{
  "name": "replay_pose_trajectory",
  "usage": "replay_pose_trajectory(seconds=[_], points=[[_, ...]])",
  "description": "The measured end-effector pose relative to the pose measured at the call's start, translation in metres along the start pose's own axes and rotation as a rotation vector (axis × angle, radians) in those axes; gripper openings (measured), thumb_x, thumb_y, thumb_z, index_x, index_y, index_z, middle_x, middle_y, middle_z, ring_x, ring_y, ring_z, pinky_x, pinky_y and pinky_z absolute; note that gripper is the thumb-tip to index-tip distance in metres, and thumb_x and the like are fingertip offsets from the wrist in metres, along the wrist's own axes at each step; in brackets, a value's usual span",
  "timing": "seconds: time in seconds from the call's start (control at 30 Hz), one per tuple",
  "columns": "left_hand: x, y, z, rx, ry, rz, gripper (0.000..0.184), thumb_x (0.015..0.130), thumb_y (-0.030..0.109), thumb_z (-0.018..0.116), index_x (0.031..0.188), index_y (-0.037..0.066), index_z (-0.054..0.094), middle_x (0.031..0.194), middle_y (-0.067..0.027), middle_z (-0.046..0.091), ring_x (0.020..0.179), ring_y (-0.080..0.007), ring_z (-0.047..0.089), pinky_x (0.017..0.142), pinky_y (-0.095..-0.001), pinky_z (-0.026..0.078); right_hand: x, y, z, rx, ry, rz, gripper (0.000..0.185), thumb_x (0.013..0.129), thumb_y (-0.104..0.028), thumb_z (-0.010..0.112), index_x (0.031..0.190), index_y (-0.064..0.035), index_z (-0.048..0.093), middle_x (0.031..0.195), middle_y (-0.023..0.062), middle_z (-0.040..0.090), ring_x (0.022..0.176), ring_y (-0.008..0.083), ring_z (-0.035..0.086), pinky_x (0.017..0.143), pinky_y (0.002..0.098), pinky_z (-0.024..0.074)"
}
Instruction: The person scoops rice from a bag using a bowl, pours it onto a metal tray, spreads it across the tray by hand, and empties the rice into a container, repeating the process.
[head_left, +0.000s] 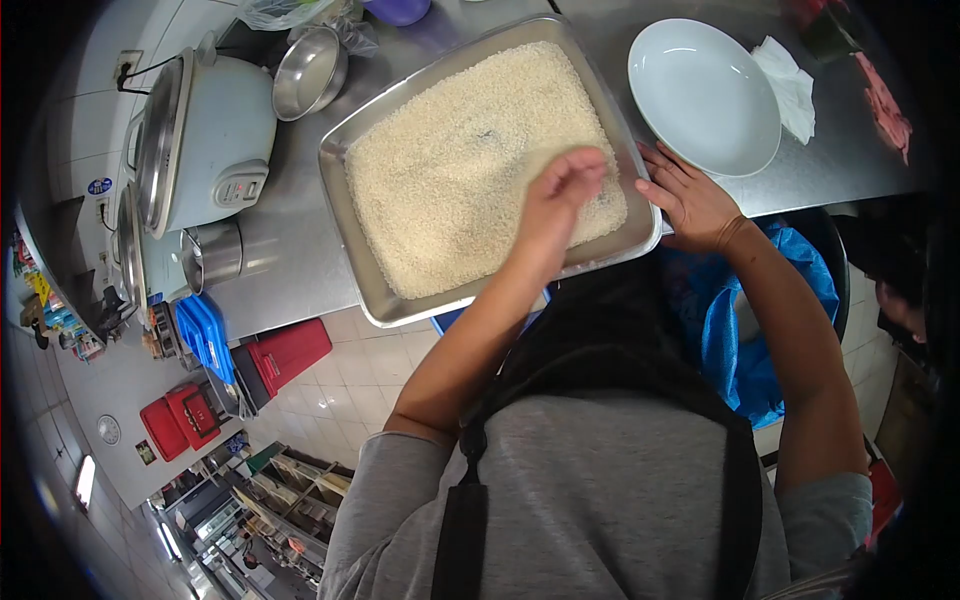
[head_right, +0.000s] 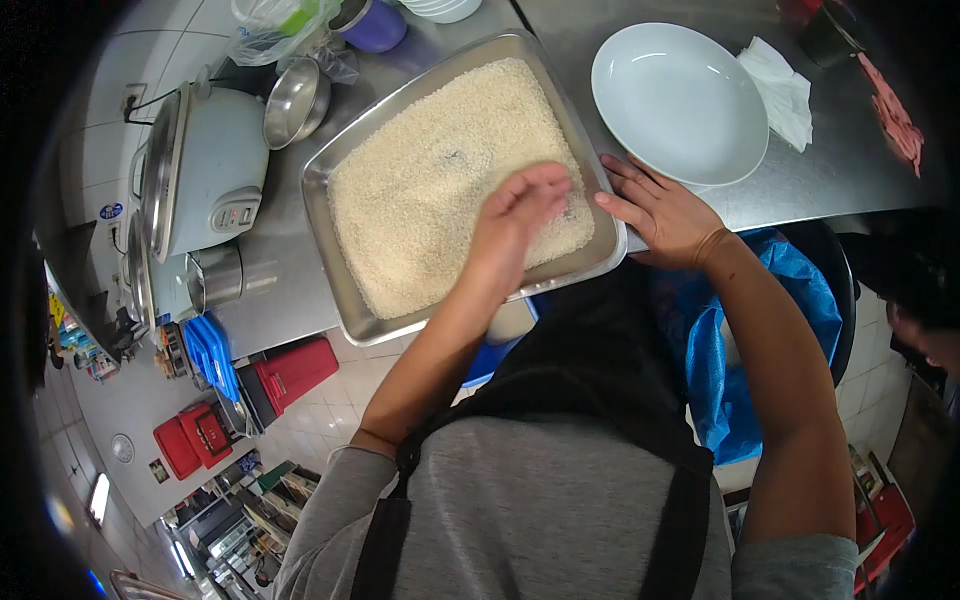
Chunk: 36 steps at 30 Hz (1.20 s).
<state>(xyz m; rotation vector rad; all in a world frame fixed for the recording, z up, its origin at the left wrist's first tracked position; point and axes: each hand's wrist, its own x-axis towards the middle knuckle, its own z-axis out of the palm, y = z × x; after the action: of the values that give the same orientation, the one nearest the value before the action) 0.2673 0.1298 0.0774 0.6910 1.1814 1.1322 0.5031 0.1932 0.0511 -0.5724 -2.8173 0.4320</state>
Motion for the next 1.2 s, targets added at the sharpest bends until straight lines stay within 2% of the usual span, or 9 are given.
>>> replay_pose_trajectory(seconds=[0.13,0.33,0.43,0.47,0.53,0.77,0.97,1.07,1.2], points=[[0.013,0.016,-0.050,-0.074,0.167,0.088,0.031,0.096,0.005,0.057,0.126,-0.002,0.059,0.121,-0.0128,0.063,0.115,-0.0228,0.061,0.104,-0.0353,0.046,0.001,0.001,-0.001,-0.006,-0.042,0.016,0.107,0.058,-0.019,0.088,0.149,-0.0203,0.030,0.142,0.0202,0.046,0.144,0.0368,0.032,0.120,0.0493,0.0242],[0.003,0.043,-0.088,0.025,0.481,0.214,0.042,0.098,0.010,0.057,0.137,-0.003,0.050,0.140,-0.0168,0.052,0.132,-0.0265,0.049,0.110,-0.0392,0.040,-0.002,0.005,0.001,0.030,-0.001,-0.024,0.109,0.059,-0.019,0.088,0.150,-0.0202,0.029,0.142,0.0197,0.046,0.145,0.0362,0.031,0.119,0.0482,0.0262],[0.010,0.041,-0.048,0.103,0.386,0.364,0.041,0.101,0.014,0.054,0.138,-0.003,0.049,0.141,-0.0149,0.052,0.134,-0.0263,0.047,0.113,-0.0395,0.036,-0.002,0.004,0.000,0.029,-0.030,-0.004,0.110,0.058,-0.019,0.088,0.151,-0.0208,0.029,0.143,0.0196,0.045,0.145,0.0361,0.031,0.118,0.0480,0.0270],[0.013,0.041,-0.032,0.129,0.280,0.373,0.049,0.105,0.023,0.048,0.146,-0.002,0.040,0.151,-0.0149,0.043,0.143,-0.0270,0.036,0.118,-0.0384,0.028,-0.002,0.004,0.000,0.040,-0.020,-0.010,0.110,0.057,-0.018,0.088,0.149,-0.0212,0.028,0.141,0.0201,0.046,0.144,0.0381,0.032,0.117,0.0497,0.0275],[0.017,0.045,0.019,0.154,0.215,0.379,0.058,0.106,0.033,0.043,0.151,-0.001,0.030,0.157,-0.0161,0.031,0.147,-0.0279,0.027,0.120,-0.0374,0.021,-0.002,0.003,0.000,0.063,0.000,-0.020,0.109,0.056,-0.015,0.088,0.146,-0.0219,0.026,0.137,0.0213,0.048,0.141,0.0422,0.035,0.116,0.0531,0.0287],[0.072,0.010,0.043,0.405,0.035,0.403,0.079,0.104,0.056,0.031,0.156,-0.001,0.013,0.164,-0.0183,0.012,0.152,-0.0294,0.012,0.123,-0.0361,0.009,-0.004,0.002,-0.003,0.086,0.018,-0.027,0.108,0.058,-0.017,0.088,0.148,-0.0201,0.028,0.142,0.0216,0.044,0.143,0.0408,0.031,0.115,0.0515,0.0297],[0.092,0.009,-0.003,0.391,0.231,0.401,0.075,0.106,0.048,0.035,0.157,0.002,0.006,0.165,-0.0171,0.005,0.153,-0.0292,0.007,0.123,-0.0363,0.007,-0.006,0.007,0.005,0.117,0.010,-0.024,0.111,0.060,-0.017,0.087,0.151,-0.0226,0.024,0.145,0.0218,0.042,0.144,0.0402,0.031,0.115,0.0504,0.0301],[0.081,0.022,-0.029,0.258,0.325,0.367,0.073,0.106,0.044,0.035,0.158,0.002,0.006,0.165,-0.0163,0.007,0.152,-0.0274,0.010,0.123,-0.0365,0.007,-0.007,0.005,0.002,0.104,-0.007,-0.018,0.113,0.062,-0.017,0.086,0.153,-0.0238,0.020,0.146,0.0219,0.041,0.145,0.0402,0.030,0.115,0.0498,0.0307],[0.069,0.023,-0.087,0.226,0.433,0.431,0.072,0.106,0.043,0.034,0.157,0.000,0.006,0.165,-0.0164,0.006,0.152,-0.0268,0.010,0.123,-0.0365,0.007,-0.007,0.006,0.009,0.053,0.042,-0.019,0.118,0.060,-0.013,0.088,0.155,-0.0255,0.018,0.150,0.0161,0.040,0.145,0.0354,0.030,0.118,0.0452,0.0287]])
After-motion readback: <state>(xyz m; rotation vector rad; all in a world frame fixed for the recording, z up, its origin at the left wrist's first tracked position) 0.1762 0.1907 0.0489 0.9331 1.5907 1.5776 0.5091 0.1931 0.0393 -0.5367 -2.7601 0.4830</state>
